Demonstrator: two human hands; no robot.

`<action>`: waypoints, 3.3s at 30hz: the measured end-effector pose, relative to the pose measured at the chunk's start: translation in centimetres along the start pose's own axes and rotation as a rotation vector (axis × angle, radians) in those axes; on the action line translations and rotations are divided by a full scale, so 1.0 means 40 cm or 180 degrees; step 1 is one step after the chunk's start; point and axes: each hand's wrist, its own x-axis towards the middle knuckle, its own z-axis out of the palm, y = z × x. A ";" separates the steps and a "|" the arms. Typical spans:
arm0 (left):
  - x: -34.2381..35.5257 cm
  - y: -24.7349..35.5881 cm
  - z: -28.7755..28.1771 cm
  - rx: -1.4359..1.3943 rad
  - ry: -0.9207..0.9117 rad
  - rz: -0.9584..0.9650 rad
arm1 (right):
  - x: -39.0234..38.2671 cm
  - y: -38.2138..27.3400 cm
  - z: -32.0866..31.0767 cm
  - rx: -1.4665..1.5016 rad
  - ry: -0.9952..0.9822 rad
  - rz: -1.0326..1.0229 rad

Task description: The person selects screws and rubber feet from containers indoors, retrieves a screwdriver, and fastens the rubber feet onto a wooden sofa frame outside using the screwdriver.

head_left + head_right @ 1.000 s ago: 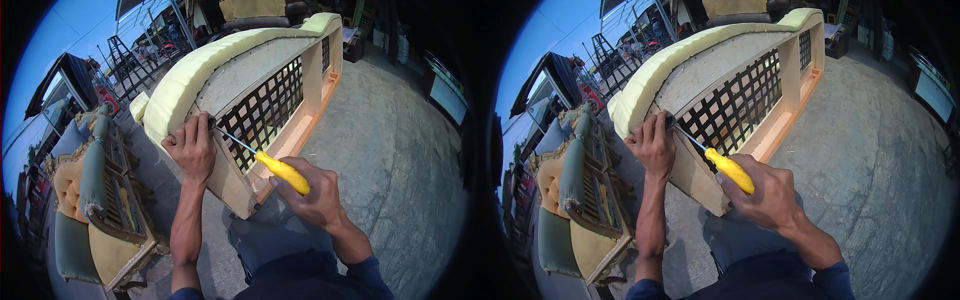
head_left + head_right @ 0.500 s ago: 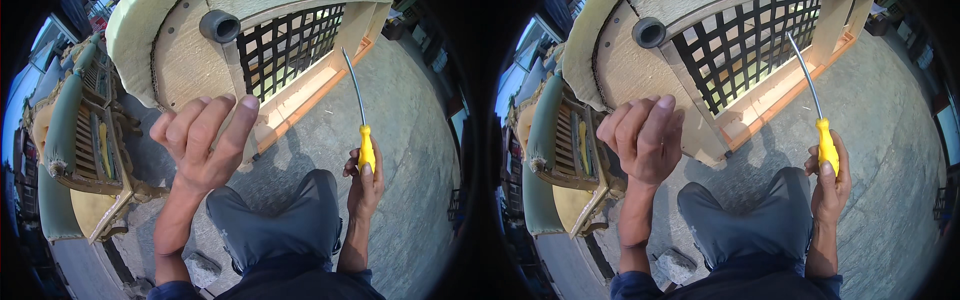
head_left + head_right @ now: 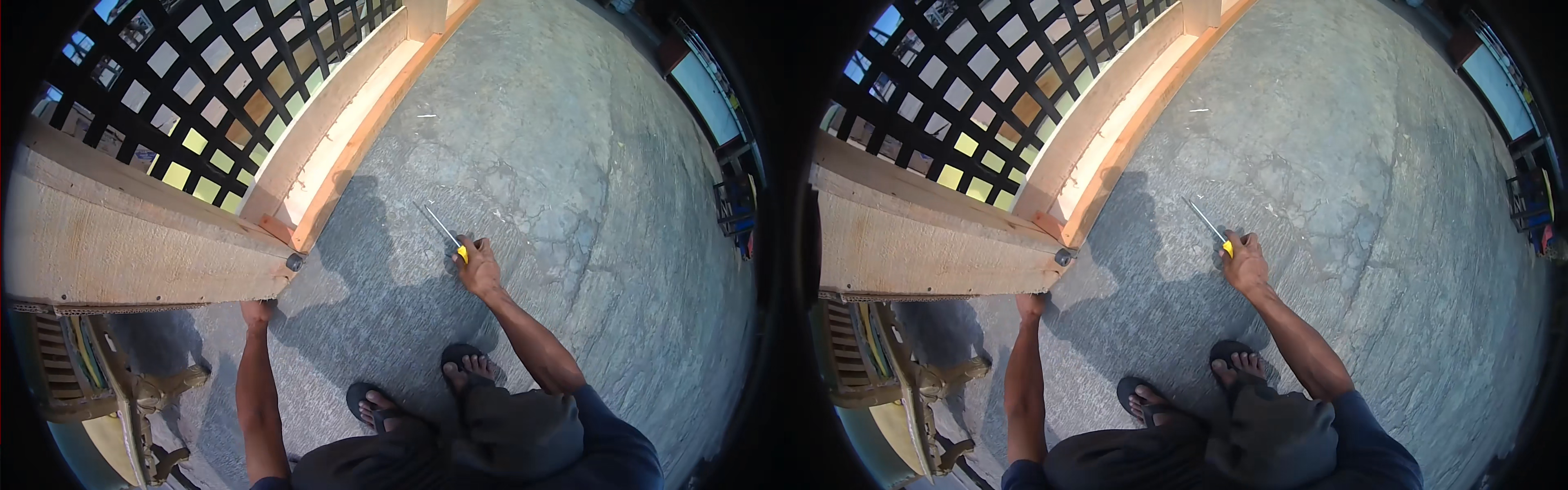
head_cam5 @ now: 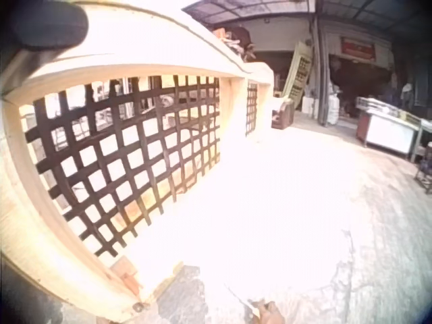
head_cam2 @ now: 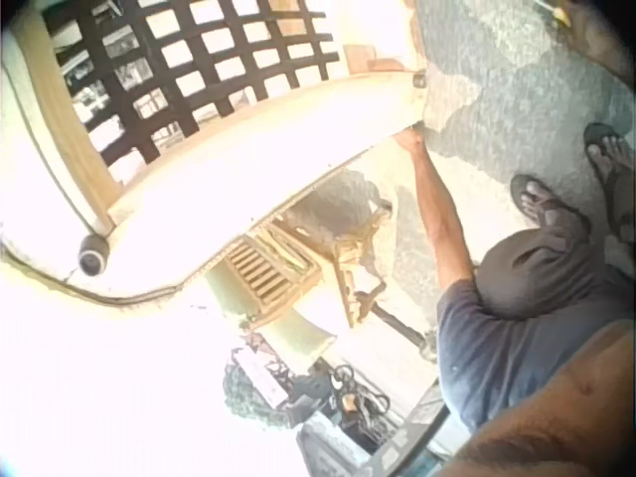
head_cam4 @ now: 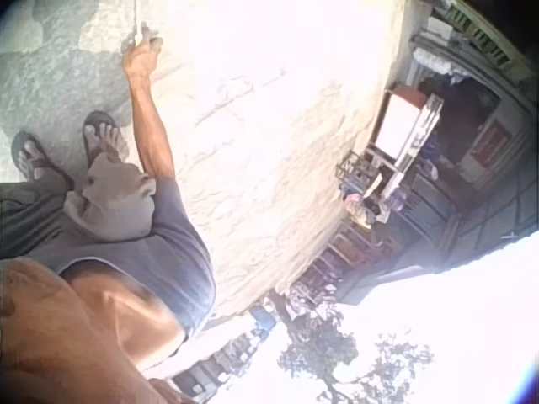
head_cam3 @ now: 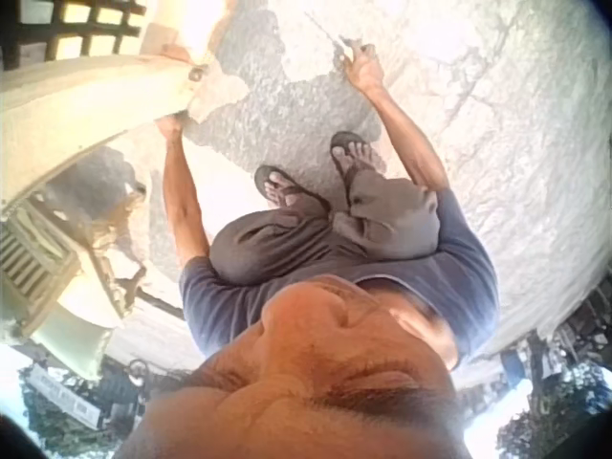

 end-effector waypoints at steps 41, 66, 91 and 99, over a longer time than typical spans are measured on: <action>0.014 -0.774 -0.218 -0.2604 0.1742 -0.1580 | -0.565 -0.467 0.189 0.2409 -0.2121 0.2073; -0.262 -0.420 -0.585 -0.2942 0.3441 -0.0974 | -0.494 -0.360 0.233 0.1535 -0.2191 0.1340; -0.343 0.311 -0.014 -0.2439 0.0050 -0.0349 | -0.295 -0.350 0.178 0.2481 -0.0959 -0.0467; -0.357 0.279 -0.030 -0.2098 0.0226 -0.0742 | -0.324 -0.490 0.132 0.1320 -0.1345 -0.1012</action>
